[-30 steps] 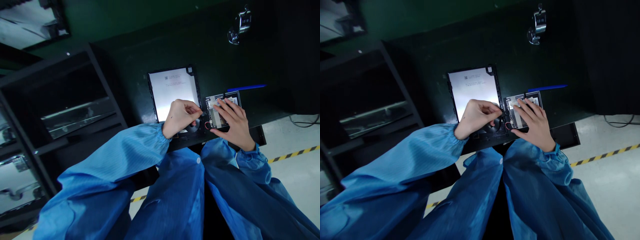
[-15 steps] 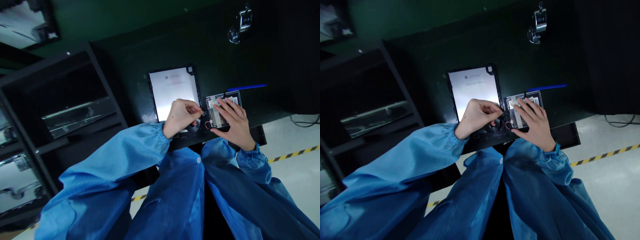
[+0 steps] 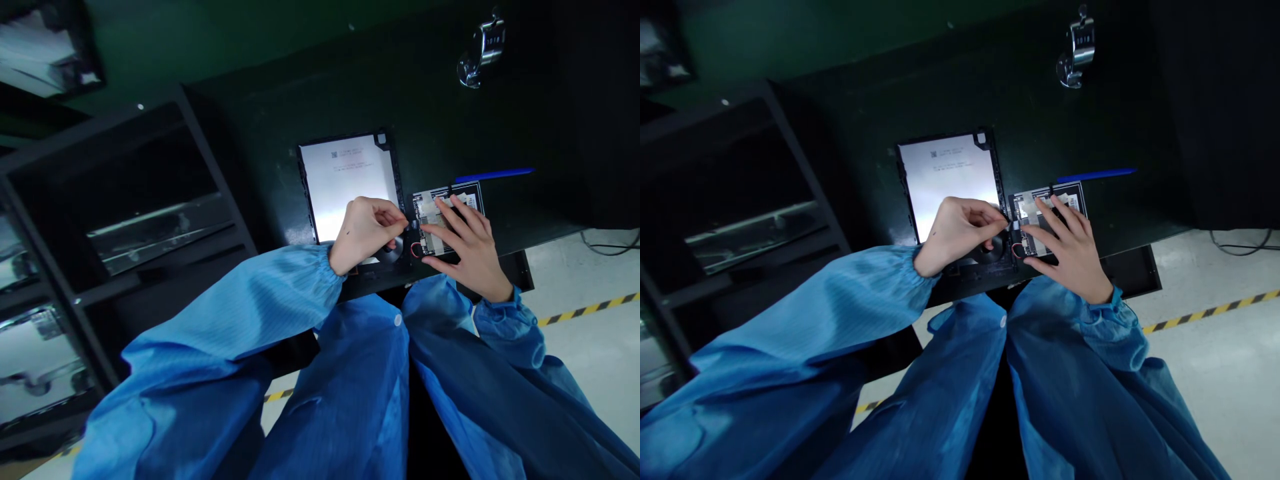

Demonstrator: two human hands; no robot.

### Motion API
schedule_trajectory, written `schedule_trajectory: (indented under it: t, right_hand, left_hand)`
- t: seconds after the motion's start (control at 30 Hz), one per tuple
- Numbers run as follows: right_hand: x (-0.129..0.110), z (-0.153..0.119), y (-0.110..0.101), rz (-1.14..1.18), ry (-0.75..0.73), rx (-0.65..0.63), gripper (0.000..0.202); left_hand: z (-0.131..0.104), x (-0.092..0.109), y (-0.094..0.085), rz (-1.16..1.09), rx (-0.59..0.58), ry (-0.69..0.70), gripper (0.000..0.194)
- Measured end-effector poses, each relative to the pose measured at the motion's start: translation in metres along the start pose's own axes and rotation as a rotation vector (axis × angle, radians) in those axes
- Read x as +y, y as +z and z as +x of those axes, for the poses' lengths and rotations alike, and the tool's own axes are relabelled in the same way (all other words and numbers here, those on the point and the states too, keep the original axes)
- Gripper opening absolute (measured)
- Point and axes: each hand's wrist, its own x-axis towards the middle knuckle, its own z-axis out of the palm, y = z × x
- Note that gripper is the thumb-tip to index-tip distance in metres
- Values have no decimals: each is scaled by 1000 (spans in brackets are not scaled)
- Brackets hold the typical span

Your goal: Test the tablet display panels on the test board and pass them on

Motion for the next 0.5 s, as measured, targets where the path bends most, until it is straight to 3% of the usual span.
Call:
schedule_trajectory:
  t: [0.5]
  right_hand:
    - [-14,6,-11,-50,-15,-26,40]
  left_hand:
    - [1,-7,3,16,-5,34,4]
